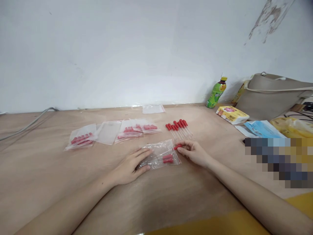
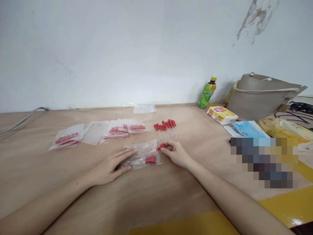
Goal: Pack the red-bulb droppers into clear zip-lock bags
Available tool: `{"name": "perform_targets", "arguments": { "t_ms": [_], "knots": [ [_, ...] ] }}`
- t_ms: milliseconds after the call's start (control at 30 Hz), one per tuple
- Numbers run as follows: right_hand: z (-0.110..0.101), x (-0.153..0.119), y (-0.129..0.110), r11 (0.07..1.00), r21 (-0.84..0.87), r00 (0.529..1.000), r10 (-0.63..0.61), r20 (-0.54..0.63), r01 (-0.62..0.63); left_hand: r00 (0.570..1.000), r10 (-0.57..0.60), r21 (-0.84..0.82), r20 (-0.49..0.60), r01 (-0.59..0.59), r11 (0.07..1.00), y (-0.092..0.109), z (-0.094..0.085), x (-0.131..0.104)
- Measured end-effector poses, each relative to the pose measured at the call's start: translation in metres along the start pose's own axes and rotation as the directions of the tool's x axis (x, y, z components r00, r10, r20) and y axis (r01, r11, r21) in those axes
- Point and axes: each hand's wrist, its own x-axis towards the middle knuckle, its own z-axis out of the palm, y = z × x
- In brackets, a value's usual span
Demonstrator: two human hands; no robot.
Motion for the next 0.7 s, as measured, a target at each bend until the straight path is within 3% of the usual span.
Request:
{"name": "perform_targets", "arguments": {
  "t_ms": [133,200,333,500,600,700],
  "knots": [
    [-0.004,0.003,0.003,0.966,-0.23,0.991,-0.103,0.081,0.119,1.0,0.016,0.007,-0.009,-0.016,1.0,0.0,0.0,0.001],
    [0.001,0.005,0.003,0.968,-0.192,0.986,-0.15,0.073,0.162,1.0,0.018,0.011,-0.017,-0.018,1.0,0.0,0.0,0.001],
    [0.016,0.004,-0.001,0.987,-0.106,0.992,-0.124,-0.003,0.123,0.999,0.027,0.012,-0.027,-0.027,1.0,0.001,-0.001,0.002],
    [0.011,0.002,-0.008,0.984,-0.093,0.975,-0.135,0.178,0.153,1.0,0.028,0.006,-0.012,-0.028,1.0,-0.001,0.001,0.001],
    [-0.009,0.017,-0.006,0.968,-0.195,0.987,-0.159,0.002,0.156,0.999,0.037,0.008,-0.007,-0.037,0.999,-0.003,0.002,0.001],
    [-0.03,0.041,-0.003,0.892,-0.443,0.939,-0.225,-0.262,0.091,0.999,0.037,0.003,-0.005,-0.037,0.999,-0.005,0.003,0.0]
  ]
}}
